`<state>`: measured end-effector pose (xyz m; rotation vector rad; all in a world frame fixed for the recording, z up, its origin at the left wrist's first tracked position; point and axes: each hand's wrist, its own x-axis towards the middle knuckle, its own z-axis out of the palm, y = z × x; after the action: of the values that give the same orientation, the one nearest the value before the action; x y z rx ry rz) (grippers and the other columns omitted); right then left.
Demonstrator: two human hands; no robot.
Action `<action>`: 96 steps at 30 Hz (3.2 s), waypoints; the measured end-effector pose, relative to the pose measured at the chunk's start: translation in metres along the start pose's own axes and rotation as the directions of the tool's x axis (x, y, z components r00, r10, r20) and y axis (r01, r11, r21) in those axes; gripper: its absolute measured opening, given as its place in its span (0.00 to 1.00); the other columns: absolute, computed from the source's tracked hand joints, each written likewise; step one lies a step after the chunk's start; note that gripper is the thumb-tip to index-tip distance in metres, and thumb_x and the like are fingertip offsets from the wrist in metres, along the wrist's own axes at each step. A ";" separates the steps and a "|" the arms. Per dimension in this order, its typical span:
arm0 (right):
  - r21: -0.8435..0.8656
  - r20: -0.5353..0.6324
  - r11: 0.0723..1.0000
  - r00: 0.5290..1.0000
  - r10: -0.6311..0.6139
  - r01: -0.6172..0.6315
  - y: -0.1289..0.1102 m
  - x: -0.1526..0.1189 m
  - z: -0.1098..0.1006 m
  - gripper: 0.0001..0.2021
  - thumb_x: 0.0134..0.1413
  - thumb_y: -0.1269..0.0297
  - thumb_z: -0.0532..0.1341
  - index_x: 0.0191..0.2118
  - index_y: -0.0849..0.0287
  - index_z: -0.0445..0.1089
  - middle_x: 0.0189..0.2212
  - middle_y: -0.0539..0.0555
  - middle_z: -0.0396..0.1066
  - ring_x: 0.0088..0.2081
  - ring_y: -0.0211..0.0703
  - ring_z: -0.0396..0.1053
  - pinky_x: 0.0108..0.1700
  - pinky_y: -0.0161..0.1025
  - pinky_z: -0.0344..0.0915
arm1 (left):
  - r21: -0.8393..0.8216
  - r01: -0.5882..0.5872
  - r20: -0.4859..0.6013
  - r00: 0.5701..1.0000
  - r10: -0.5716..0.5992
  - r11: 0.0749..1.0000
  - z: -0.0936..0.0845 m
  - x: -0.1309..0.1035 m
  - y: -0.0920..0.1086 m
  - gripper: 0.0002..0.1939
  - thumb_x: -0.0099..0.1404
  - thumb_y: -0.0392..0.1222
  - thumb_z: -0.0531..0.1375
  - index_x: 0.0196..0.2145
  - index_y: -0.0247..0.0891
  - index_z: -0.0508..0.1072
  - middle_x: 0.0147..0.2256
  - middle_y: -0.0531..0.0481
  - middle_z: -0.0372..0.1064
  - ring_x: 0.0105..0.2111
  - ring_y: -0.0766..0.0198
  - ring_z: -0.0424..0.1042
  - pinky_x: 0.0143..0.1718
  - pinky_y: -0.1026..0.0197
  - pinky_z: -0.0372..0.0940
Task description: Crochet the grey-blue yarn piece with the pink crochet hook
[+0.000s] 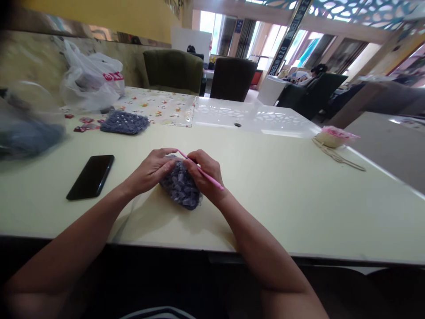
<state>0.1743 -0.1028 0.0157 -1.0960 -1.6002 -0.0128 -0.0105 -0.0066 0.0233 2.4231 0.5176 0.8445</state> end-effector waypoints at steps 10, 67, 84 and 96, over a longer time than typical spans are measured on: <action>0.305 0.002 0.903 0.949 0.316 -0.302 0.000 -0.002 0.007 0.13 0.62 0.54 0.60 0.32 0.58 0.70 0.24 0.46 0.61 0.27 0.33 0.56 0.29 0.33 0.56 | -0.670 0.174 0.027 0.977 -0.210 0.722 0.016 -0.001 -0.003 0.36 0.68 0.44 0.59 0.70 0.43 0.54 0.51 0.43 0.72 0.49 0.58 0.69 0.53 0.53 0.62; -0.690 0.236 0.625 0.930 -0.283 0.365 -0.004 -0.018 0.027 0.13 0.69 0.66 0.51 0.31 0.57 0.64 0.25 0.52 0.67 0.26 0.39 0.58 0.31 0.40 0.51 | -0.818 0.539 0.386 0.773 -0.504 0.199 0.007 0.001 0.010 0.36 0.52 0.31 0.67 0.59 0.33 0.68 0.35 0.50 0.75 0.34 0.66 0.72 0.42 0.62 0.65; -0.281 0.272 0.858 0.893 -0.359 0.431 0.004 -0.010 0.006 0.09 0.67 0.61 0.56 0.43 0.59 0.70 0.44 0.57 0.77 0.40 0.39 0.75 0.40 0.36 0.69 | -0.840 0.531 0.461 0.807 -0.369 0.113 -0.007 0.000 0.007 0.47 0.50 0.29 0.66 0.67 0.41 0.58 0.33 0.52 0.75 0.31 0.68 0.73 0.37 0.65 0.65; -0.609 0.202 0.687 0.915 -0.349 0.396 -0.005 -0.017 0.021 0.15 0.70 0.61 0.51 0.31 0.57 0.65 0.23 0.51 0.65 0.25 0.39 0.60 0.32 0.39 0.56 | -0.855 0.518 0.461 0.781 -0.422 0.023 0.006 0.001 0.018 0.42 0.51 0.28 0.64 0.64 0.37 0.61 0.31 0.53 0.74 0.28 0.69 0.72 0.35 0.67 0.66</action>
<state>0.1540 -0.1053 -0.0029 -1.2567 -1.9224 -0.8723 -0.0024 -0.0224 0.0299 0.9026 0.4814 0.4647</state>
